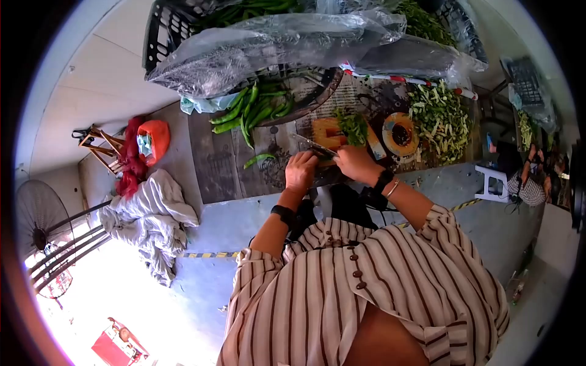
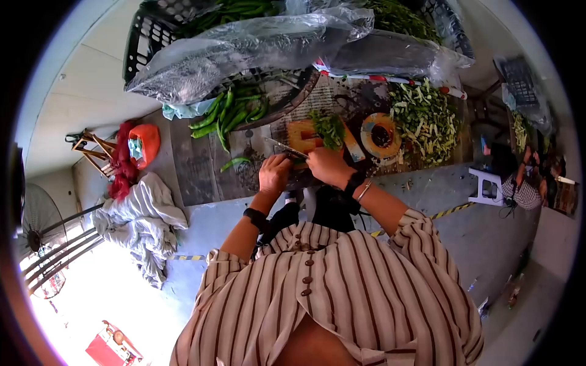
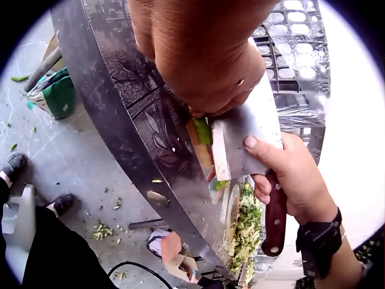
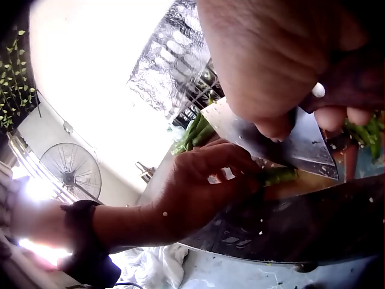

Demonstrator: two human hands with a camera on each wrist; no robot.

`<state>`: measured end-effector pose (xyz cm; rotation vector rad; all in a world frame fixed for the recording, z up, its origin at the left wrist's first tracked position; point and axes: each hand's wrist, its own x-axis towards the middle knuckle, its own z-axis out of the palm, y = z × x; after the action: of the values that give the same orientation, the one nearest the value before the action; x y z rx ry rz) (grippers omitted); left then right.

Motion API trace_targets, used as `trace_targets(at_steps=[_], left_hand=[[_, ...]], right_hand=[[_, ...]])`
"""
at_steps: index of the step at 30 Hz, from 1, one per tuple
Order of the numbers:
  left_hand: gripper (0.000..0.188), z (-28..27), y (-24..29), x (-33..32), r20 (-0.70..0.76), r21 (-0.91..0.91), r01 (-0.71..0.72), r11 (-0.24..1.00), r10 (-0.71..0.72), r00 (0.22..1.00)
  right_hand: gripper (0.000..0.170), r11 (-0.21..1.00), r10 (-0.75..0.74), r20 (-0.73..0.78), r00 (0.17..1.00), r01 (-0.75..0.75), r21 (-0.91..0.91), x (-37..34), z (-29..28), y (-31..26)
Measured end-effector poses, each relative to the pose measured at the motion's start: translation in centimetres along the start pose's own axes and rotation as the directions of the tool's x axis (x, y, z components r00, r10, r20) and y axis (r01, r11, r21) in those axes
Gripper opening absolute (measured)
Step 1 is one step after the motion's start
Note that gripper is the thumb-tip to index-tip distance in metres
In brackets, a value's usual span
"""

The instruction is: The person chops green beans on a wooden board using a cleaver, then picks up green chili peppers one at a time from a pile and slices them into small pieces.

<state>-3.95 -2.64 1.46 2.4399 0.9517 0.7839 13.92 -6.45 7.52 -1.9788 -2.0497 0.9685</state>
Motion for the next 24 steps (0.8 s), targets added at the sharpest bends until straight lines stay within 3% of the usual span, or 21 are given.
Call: trace_targets(at_steps=[6,12,14,24], left_hand=[[0.006,-0.1,0.0,-0.1,0.005,-0.009,0.001,1.0,-0.001,1.0],[0.007,0.0,0.0,-0.2,0.023,-0.037,0.024,0.999,-0.023,0.999],[0.006,0.0,0.0,-0.3,0.005,-0.045,0.018,0.999,-0.018,1.0],[0.008,0.5,-0.3,-0.2,-0.03,-0.032,0.015,0.999,-0.016,0.999]], right_hand=[[0.022,0.999,-0.041,-0.029,0.999,0.041,0.008,-0.1,0.2,0.1],[0.02,1.0,0.018,-0.001,1.0,-0.018,0.007,0.1,0.7,-0.1],[0.02,0.997,0.039,-0.09,0.995,-0.033,0.066,0.3,1.9,0.2],[0.021,0.993,0.101,-0.141,0.985,-0.091,0.081,0.6,1.2,0.8]])
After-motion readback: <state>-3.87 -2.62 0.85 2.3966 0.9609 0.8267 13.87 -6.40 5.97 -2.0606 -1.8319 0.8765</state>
